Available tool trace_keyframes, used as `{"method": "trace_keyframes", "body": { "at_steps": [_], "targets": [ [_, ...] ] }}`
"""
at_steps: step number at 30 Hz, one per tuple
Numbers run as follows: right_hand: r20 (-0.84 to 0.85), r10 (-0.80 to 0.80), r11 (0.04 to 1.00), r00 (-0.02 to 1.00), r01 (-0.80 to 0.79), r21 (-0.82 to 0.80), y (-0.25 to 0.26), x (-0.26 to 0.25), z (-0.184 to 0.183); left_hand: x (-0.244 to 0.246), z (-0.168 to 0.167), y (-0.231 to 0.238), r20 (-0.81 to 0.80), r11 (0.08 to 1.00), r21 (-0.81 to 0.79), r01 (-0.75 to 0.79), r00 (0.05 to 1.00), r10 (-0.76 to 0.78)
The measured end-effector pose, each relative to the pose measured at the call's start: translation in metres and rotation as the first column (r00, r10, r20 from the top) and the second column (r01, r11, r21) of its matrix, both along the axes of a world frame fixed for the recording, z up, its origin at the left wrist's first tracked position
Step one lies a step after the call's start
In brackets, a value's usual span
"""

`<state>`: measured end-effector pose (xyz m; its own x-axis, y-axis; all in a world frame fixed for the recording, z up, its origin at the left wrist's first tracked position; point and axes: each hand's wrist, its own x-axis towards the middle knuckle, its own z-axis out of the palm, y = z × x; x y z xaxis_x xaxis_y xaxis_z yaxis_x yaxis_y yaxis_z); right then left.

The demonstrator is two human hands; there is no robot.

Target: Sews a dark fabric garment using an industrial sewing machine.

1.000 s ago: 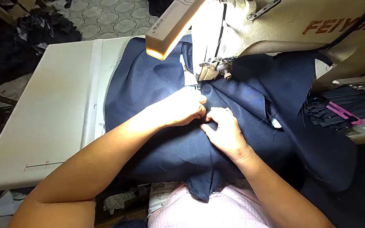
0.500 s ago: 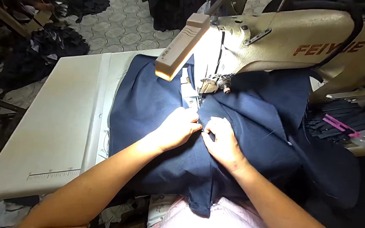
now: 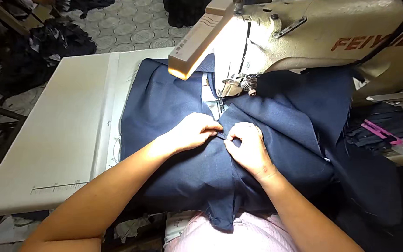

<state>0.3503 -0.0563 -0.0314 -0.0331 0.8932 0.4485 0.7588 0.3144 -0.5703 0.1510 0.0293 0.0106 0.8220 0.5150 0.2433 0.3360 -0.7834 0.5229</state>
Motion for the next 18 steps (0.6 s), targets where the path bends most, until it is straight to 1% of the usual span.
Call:
{"method": "trace_keyframes", "body": {
  "at_steps": [2,6,11,16,18],
  "targets": [
    [0.002,-0.026,1.000,1.000,0.026,-0.006,-0.001,-0.001,0.000,0.002,0.007,0.003,-0.014,0.994,-0.104,-0.025,1.000,0.024],
    [-0.001,-0.044,0.999,0.999,0.044,0.008,0.001,-0.001,0.000,0.005,0.016,0.010,-0.014,0.980,-0.189,-0.065,0.998,0.063],
    [0.005,-0.068,0.997,0.998,0.068,0.019,0.000,-0.004,-0.001,0.004,0.025,0.016,0.005,0.970,-0.235,-0.061,0.998,0.064],
    [0.005,-0.076,0.996,0.997,0.075,0.037,0.001,-0.005,-0.003,0.007,0.032,0.018,-0.019,0.969,-0.241,-0.057,0.998,0.054],
    [0.003,-0.078,0.996,0.997,0.078,0.036,0.000,-0.005,-0.003,0.008,0.032,0.020,-0.020,0.973,-0.228,-0.034,0.999,0.030]
  ]
}}
